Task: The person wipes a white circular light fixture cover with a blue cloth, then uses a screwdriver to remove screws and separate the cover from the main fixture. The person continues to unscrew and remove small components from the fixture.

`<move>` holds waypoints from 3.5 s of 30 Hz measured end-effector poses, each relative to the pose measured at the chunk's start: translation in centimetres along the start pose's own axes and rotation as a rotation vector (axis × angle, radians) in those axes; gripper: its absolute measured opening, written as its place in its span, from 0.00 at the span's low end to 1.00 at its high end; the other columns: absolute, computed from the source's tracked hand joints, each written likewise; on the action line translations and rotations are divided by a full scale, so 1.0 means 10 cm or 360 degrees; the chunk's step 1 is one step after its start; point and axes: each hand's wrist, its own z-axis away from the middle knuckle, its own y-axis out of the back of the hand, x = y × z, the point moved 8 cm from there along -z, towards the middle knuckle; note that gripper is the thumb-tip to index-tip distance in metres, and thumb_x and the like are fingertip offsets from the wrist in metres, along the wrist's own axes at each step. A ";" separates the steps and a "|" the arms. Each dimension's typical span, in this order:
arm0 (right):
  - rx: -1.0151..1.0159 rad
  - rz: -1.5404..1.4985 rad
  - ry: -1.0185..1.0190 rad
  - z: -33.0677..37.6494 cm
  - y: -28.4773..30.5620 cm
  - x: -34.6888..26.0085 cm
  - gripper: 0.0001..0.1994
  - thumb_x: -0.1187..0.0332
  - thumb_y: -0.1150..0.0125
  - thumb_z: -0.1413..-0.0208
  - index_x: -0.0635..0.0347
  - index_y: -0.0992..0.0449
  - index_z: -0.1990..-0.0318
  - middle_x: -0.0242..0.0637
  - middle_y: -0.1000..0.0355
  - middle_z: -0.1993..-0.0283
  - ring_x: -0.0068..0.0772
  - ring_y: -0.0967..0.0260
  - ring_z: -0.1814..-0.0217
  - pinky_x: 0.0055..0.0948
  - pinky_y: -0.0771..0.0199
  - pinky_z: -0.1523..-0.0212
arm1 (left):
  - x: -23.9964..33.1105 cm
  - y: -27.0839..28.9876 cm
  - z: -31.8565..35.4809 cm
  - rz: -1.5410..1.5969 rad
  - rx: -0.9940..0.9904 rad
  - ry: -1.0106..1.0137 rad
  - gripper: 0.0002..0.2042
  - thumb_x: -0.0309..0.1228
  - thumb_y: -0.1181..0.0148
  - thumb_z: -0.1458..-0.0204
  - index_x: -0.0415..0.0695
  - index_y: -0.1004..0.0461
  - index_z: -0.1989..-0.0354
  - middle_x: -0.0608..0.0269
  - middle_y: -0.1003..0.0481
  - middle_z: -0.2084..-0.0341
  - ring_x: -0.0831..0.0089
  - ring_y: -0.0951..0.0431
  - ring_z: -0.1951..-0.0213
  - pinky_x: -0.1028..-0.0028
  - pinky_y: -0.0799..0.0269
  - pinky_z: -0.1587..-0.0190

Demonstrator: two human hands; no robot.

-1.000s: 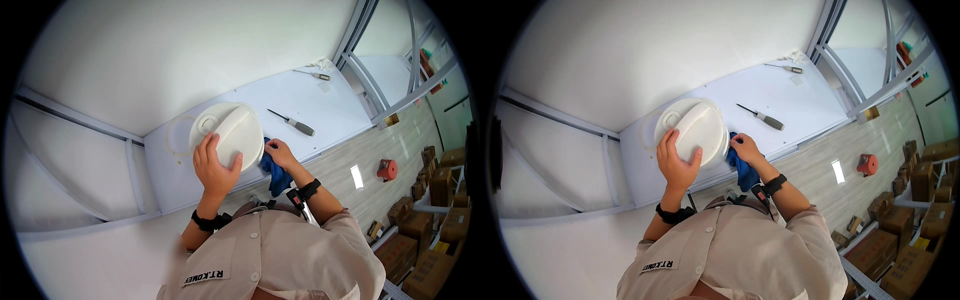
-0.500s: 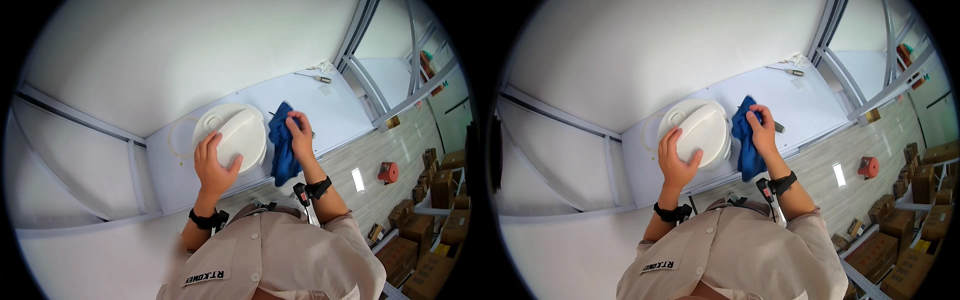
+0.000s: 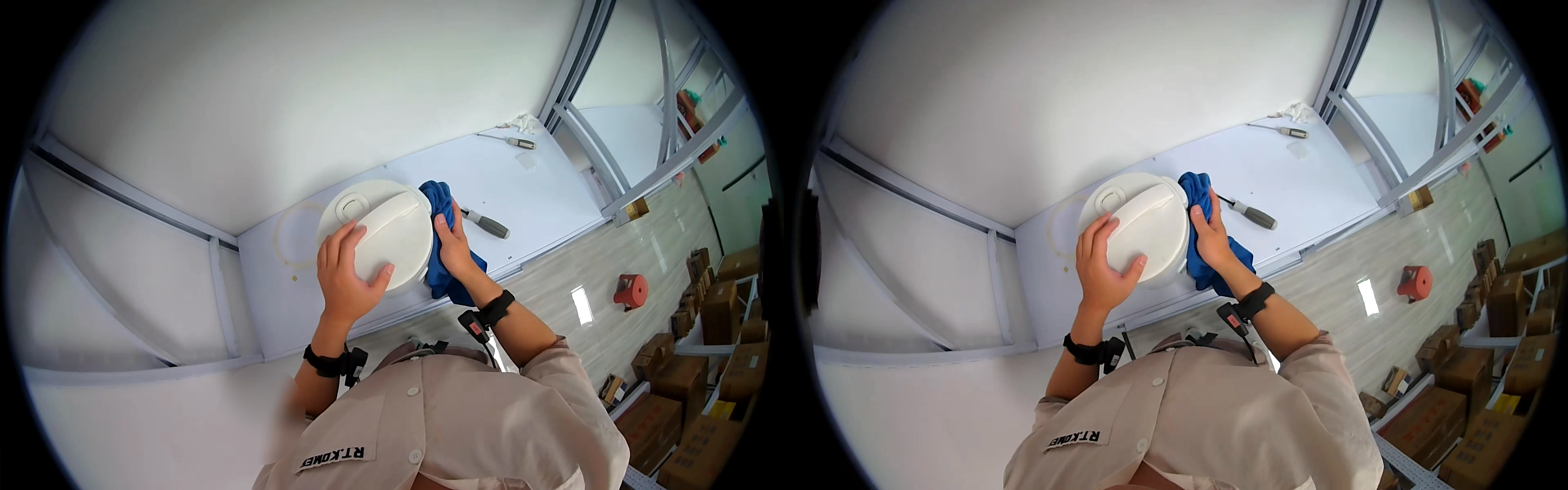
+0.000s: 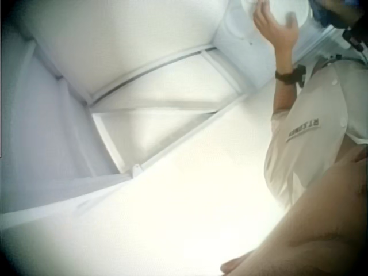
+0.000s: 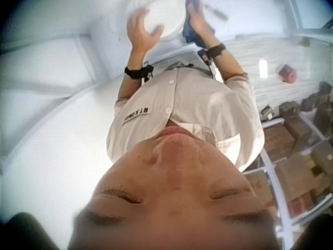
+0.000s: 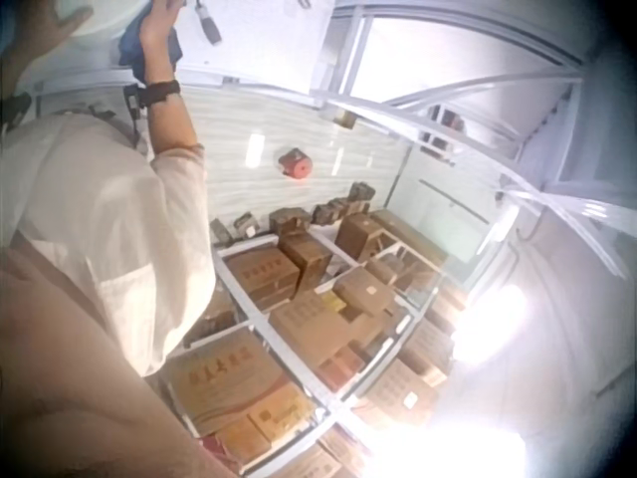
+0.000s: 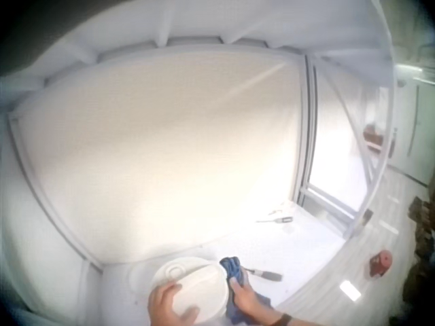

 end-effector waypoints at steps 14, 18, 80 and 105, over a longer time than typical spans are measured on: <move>0.0120 0.0708 -0.0175 -0.13 0.29 0.12 0.33 0.55 0.45 0.26 0.60 0.43 0.21 0.54 0.32 0.28 0.45 0.35 0.26 0.36 0.37 0.27 | -0.02 0.02 0.03 0.0017 0.0038 0.0015 0.33 0.36 0.24 0.57 0.41 0.25 0.40 0.52 0.27 0.37 0.49 0.27 0.39 0.54 0.31 0.37; 0.0385 0.0406 0.0102 -0.20 0.34 -0.30 0.29 0.59 0.43 0.26 0.63 0.39 0.25 0.52 0.31 0.31 0.40 0.34 0.29 0.34 0.36 0.29 | -0.01 0.04 0.06 -0.0009 0.0047 0.0003 0.30 0.34 0.25 0.55 0.40 0.24 0.41 0.52 0.27 0.37 0.49 0.27 0.40 0.53 0.31 0.36; 0.0113 0.2488 0.0309 -1.69 3.85 -1.37 0.22 0.63 0.45 0.31 0.40 0.28 0.30 0.54 0.31 0.40 0.61 0.28 0.42 0.56 0.25 0.47 | 1.08 -3.34 0.14 -0.0220 -0.0676 0.1310 0.32 0.50 0.39 0.38 0.53 0.34 0.27 0.50 0.24 0.50 0.49 0.19 0.51 0.52 0.21 0.51; -0.1078 0.0727 -0.0351 -0.80 2.61 -1.17 0.27 0.53 0.43 0.26 0.62 0.35 0.29 0.38 0.24 0.48 0.27 0.26 0.54 0.26 0.25 0.53 | 2.11 -3.05 -0.62 0.0364 -0.0248 0.0462 0.23 0.35 0.27 0.49 0.48 0.21 0.44 0.57 0.22 0.62 0.59 0.19 0.66 0.65 0.21 0.63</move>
